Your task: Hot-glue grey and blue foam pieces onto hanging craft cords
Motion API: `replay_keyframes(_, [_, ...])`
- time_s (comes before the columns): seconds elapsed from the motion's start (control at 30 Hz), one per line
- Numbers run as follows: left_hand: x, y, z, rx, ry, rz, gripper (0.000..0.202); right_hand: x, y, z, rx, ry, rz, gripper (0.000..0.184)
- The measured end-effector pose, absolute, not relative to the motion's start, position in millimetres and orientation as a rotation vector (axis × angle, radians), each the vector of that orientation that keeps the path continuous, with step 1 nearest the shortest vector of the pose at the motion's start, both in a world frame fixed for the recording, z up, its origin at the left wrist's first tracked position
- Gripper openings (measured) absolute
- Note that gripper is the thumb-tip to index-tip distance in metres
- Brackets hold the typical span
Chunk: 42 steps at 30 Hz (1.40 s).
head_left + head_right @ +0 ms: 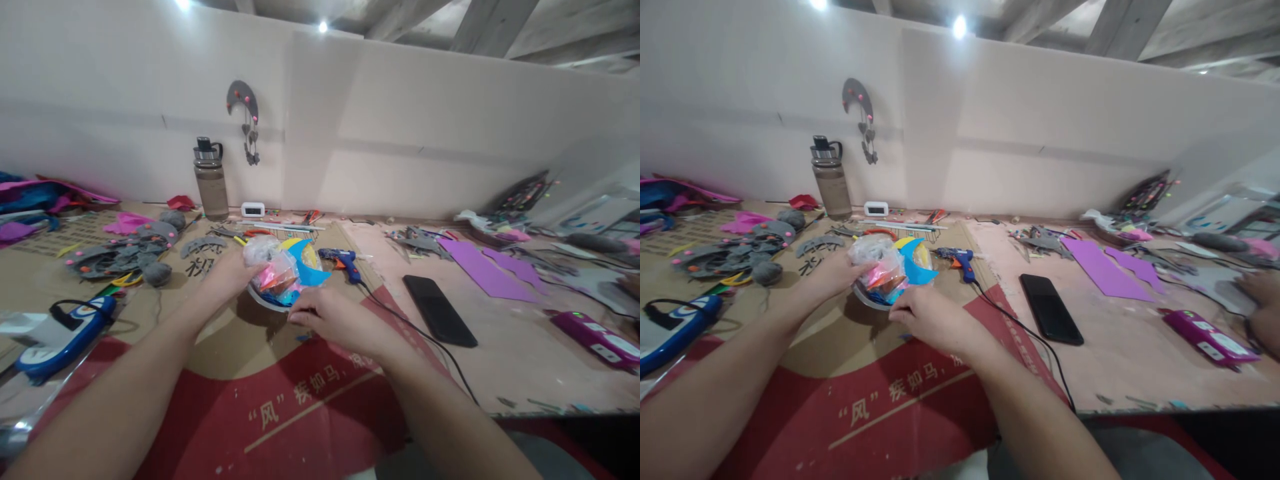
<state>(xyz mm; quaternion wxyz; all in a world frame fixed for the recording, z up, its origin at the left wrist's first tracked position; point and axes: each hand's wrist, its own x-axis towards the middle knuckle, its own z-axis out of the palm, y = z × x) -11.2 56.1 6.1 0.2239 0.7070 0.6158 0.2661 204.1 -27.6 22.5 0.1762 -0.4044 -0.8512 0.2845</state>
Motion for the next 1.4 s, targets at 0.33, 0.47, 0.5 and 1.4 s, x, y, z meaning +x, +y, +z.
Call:
replay_keyframes(0.33, [-10.2, 55.7, 7.3, 2.131, 1.801, 0.609, 0.046, 209.2, -6.9, 9.3, -1.274, -2.239, 0.453, 0.016])
replay_keyframes(0.47, [-9.1, 54.9, 8.5, 2.148, 1.858, 0.550, 0.049, 202.6, -3.8, -0.3, -1.366, -2.289, 0.351, 0.019])
replay_keyframes(0.5, [-9.1, 54.8, 8.6, 2.145, 1.875, 0.537, 0.049, 201.0, -3.6, -1.4, -1.393, -2.298, 0.337, 0.019])
replay_keyframes(1.4, [-5.9, 53.9, 10.0, 2.163, 1.769, 0.629, 0.044, 218.0, -7.2, 18.8, -1.194, -2.365, 0.520, 0.010])
